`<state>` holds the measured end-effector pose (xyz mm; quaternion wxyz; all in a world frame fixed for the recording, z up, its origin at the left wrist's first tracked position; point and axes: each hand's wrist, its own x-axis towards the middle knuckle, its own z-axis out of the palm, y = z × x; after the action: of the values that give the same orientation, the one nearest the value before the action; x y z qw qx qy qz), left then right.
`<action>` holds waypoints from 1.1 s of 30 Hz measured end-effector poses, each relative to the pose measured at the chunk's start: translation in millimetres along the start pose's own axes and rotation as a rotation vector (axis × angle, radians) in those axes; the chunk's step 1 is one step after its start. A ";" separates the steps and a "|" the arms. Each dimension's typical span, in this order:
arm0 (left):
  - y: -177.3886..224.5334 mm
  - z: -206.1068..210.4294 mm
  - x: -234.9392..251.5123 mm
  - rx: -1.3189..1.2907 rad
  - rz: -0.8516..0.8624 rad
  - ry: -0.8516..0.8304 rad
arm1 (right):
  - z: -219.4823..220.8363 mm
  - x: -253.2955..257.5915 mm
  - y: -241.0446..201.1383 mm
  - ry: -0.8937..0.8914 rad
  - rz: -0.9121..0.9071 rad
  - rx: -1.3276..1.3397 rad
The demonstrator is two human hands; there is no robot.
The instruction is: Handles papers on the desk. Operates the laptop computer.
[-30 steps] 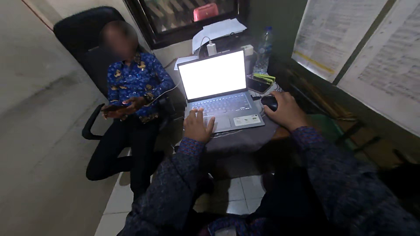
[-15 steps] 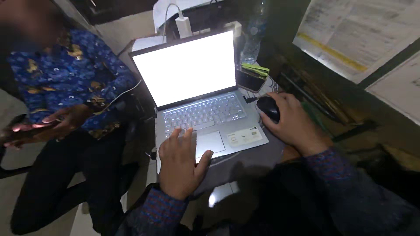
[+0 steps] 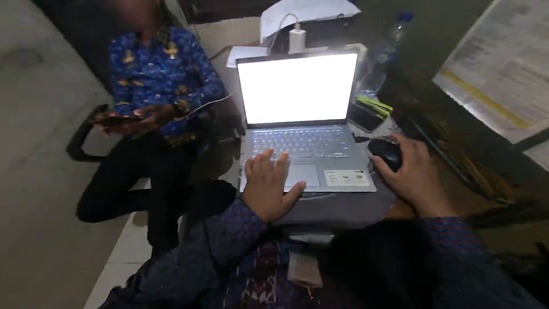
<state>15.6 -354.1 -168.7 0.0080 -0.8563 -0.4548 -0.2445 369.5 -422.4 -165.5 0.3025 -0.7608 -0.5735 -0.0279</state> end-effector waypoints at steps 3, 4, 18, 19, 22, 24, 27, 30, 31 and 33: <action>0.4 -3.2 0.7 -0.023 -0.001 -0.035 | -0.2 0.8 2.3 0.026 0.021 0.026; 0.4 -5.1 1.0 -0.032 0.007 -0.043 | -0.2 1.2 2.9 0.037 0.021 0.030; -93.3 -49.8 59.0 -0.734 -0.176 0.251 | 6.2 2.6 0.3 0.077 -0.016 -0.064; -111.8 -54.0 76.3 -0.767 -0.231 0.269 | 5.2 2.4 -0.8 0.065 -0.010 -0.066; -166.0 -59.6 134.1 -0.854 -0.370 0.283 | 0.6 1.7 -3.7 0.010 -0.002 -0.063; -197.2 -57.4 175.6 -0.853 -0.439 0.257 | -0.1 1.8 -2.6 -0.009 0.001 -0.066; -230.4 -51.8 238.7 -0.802 -0.494 0.214 | -2.4 1.9 -4.9 -0.028 0.034 -0.059; -221.9 -78.7 286.6 -0.828 -0.623 0.079 | -4.1 3.1 -6.4 -0.058 0.070 -0.062; -217.7 -82.0 300.5 -0.831 -0.672 0.068 | -4.6 3.2 -6.4 -0.066 0.079 -0.063; -213.8 -82.6 324.0 -0.867 -0.744 0.058 | -5.1 2.6 -8.1 -0.063 0.084 -0.057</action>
<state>-34.5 2.8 -2.6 -0.4180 -0.5565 -0.5835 -0.4185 364.7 -421.4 -156.8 0.2635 -0.7930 -0.5493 -0.0073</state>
